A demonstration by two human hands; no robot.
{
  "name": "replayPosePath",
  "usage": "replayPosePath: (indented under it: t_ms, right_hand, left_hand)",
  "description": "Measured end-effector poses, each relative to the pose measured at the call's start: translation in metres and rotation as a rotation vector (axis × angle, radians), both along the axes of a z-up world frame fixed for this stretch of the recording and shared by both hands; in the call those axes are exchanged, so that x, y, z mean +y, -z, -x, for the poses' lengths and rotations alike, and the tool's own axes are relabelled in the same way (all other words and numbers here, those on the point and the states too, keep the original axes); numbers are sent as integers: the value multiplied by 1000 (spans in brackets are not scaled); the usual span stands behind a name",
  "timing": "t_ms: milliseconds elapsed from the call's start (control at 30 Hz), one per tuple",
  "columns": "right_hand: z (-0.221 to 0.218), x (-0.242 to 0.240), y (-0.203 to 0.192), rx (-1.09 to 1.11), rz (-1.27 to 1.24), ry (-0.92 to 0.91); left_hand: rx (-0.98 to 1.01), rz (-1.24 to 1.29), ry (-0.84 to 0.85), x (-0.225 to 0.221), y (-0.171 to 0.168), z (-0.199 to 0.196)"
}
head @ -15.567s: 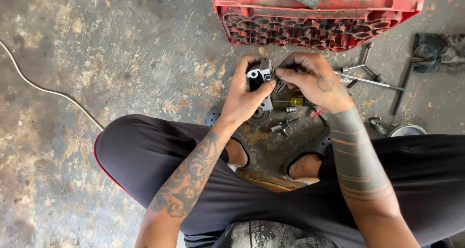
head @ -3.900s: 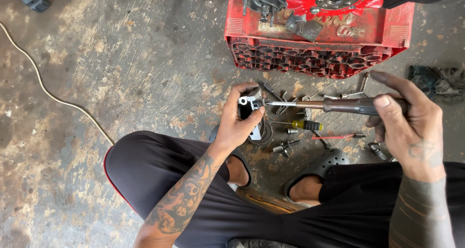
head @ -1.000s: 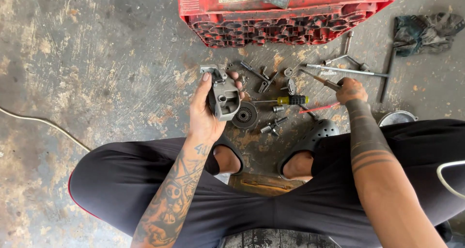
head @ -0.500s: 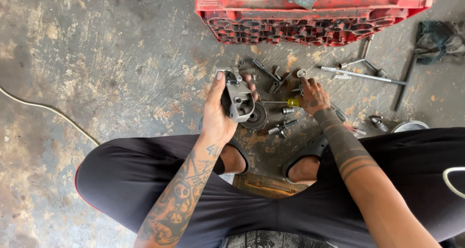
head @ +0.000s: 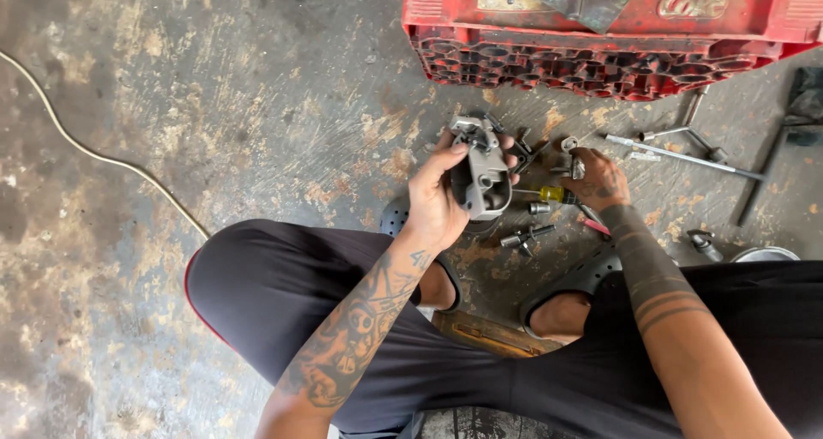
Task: Disassembling and inspecting a small engine component using a screwdriver
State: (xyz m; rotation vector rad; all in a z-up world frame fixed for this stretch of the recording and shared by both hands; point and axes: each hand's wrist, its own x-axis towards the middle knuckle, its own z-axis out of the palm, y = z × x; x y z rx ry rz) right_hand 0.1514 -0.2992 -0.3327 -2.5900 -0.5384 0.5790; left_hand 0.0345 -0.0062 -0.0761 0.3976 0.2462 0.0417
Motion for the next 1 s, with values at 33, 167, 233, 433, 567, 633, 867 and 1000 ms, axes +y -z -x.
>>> replayPosePath:
  t_ms: [33, 167, 233, 433, 567, 633, 867, 1000]
  right_hand:
    - [-1, 1, -2, -3, -4, -5]
    - [-8, 10, -41, 44, -290, 165]
    - [-16, 20, -63, 64, -445, 235]
    - [-23, 52, -172, 299, -1075, 445]
    - [4, 64, -294, 458, -1232, 202]
    - [19, 64, -341, 471, -1187, 40]
    - [58, 69, -399, 127, -852, -234]
    - [72, 75, -405, 10, -840, -290]
  left_hand:
    - [-3, -4, -5, 0, -3, 1]
    - [-14, 2, 6, -5, -5, 0]
    - [-14, -24, 22, -6, 0, 0]
    - [-76, -131, 22, -15, -4, 3]
    - [-155, -245, 95, -12, -15, 5]
    - [-192, -259, 151, -12, -22, 8]
    - [-215, -110, 197, -19, -33, 20]
    - [-185, 25, 205, -16, -38, 22]
